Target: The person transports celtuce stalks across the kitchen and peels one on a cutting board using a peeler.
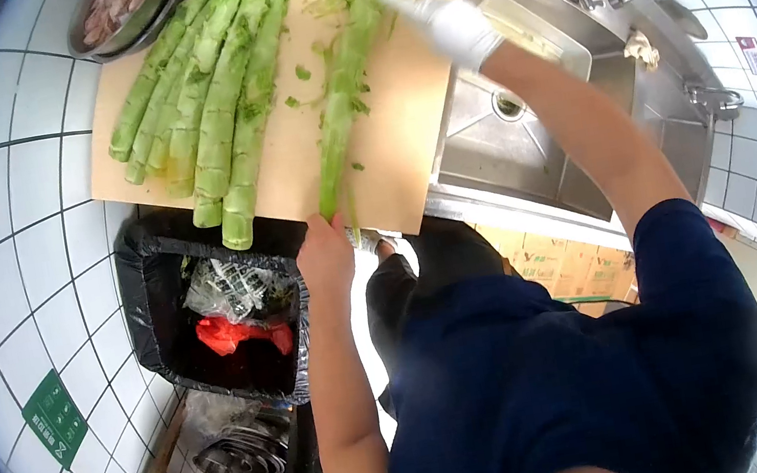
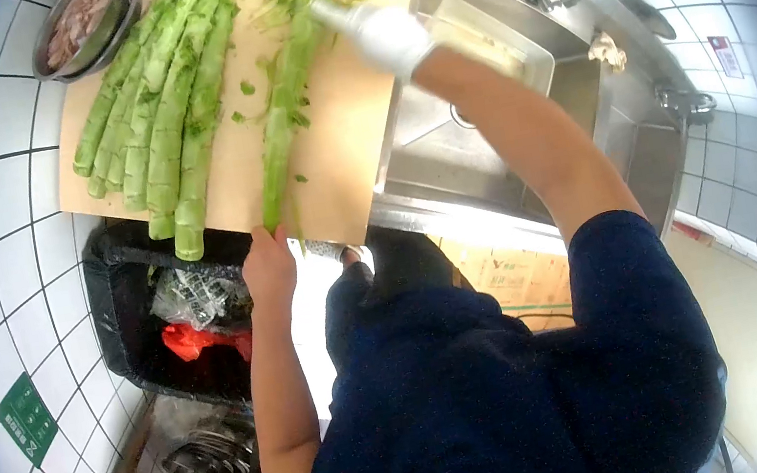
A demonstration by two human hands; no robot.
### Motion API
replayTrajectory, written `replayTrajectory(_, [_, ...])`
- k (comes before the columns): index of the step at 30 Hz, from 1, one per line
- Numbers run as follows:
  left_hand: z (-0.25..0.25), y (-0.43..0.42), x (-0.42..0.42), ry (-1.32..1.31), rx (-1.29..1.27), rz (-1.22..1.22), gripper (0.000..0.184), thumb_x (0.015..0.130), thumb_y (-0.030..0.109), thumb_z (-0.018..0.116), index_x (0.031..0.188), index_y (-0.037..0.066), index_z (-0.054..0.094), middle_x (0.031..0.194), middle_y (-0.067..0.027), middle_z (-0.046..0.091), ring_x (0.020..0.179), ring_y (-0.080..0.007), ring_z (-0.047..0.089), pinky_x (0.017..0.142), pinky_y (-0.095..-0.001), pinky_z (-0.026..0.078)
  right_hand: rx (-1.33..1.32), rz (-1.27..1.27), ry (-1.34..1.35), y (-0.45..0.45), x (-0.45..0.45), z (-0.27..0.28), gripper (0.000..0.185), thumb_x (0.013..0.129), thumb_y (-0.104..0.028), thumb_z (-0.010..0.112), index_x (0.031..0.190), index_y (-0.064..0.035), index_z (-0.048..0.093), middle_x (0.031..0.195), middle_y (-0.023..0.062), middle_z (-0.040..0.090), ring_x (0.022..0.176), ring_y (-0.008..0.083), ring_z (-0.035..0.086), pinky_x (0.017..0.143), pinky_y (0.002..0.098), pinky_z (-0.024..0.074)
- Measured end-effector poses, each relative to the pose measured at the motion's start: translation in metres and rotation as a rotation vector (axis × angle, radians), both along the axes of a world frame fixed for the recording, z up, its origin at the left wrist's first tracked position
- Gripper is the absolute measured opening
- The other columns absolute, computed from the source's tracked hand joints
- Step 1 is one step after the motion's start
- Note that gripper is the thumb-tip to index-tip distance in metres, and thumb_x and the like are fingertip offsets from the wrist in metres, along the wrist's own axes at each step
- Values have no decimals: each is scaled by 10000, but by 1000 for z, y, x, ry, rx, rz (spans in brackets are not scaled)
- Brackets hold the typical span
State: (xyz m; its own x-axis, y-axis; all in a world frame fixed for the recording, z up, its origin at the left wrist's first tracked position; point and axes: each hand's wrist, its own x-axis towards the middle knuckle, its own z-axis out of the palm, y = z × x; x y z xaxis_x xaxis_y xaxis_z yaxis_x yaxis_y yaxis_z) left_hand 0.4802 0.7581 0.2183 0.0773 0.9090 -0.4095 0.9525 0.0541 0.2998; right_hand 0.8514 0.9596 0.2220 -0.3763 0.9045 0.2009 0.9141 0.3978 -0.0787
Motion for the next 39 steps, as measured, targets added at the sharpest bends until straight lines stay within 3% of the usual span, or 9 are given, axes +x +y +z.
replayTrajectory(1, [5,-4,-1,-5,-8,-8,344,1049,355,557,1017,16,513,867,-228,702,792,-432,711,697,-531,574,-393,-29,173,-37,-45,38,778,960,1,480,1615,-381,307,965,207,658,824,350,711,716,450,604])
replayTrajectory(5, [0,0,-2,-1,-10,2,346,1050,359,555,1014,17,516,870,-230,704,796,-433,712,699,-532,575,-710,272,81,-115,-118,34,750,983,-42,440,1613,-417,282,1004,212,660,844,381,706,737,448,607])
replayTrajectory(8, [-7,-2,-6,29,-15,-11,348,1052,358,553,1006,15,518,856,-226,703,794,-433,712,701,-529,576,-387,342,118,-86,-98,1,782,941,-77,523,1598,-439,302,968,126,673,812,323,711,643,408,597])
replayTrajectory(13, [14,7,-2,-1,-3,10,354,1051,360,553,993,12,523,850,-233,706,779,-443,713,687,-545,569,-57,-289,22,35,23,27,557,994,-57,476,1528,-214,458,935,188,730,729,372,722,581,474,580])
replayTrajectory(14, [6,4,-4,0,-7,19,354,1050,361,553,992,13,524,851,-235,707,776,-447,712,683,-549,568,-317,-351,-101,34,19,44,532,1014,-166,518,1538,-221,452,1172,226,717,938,387,729,830,469,591])
replayTrajectory(18, [4,-5,-2,-26,1,32,354,1052,365,544,1016,14,520,814,-248,702,765,-472,701,690,-572,560,-144,-50,44,-32,-25,8,783,960,-59,507,1642,-358,264,926,178,676,630,345,664,562,432,565])
replayTrajectory(29, [9,3,-13,-157,-70,41,366,1068,363,514,1019,1,531,807,-291,684,783,-515,676,708,-605,538,-459,397,112,-146,-144,3,702,947,-101,500,1580,-392,411,852,114,597,642,299,658,562,408,561])
replayTrajectory(35, [3,0,-18,-175,-59,42,381,1072,370,503,1020,-7,535,830,-306,679,808,-520,672,730,-610,531,-344,-295,120,22,-19,-10,589,1009,-119,500,1569,-281,421,927,129,670,715,285,693,589,378,575])
replayTrajectory(39, [10,0,-12,-156,-81,49,379,1073,375,499,1035,-1,531,847,-300,689,812,-522,673,735,-609,531,-384,76,150,-46,-75,-6,585,1017,-148,511,1564,-328,412,929,134,666,730,300,697,598,402,572])
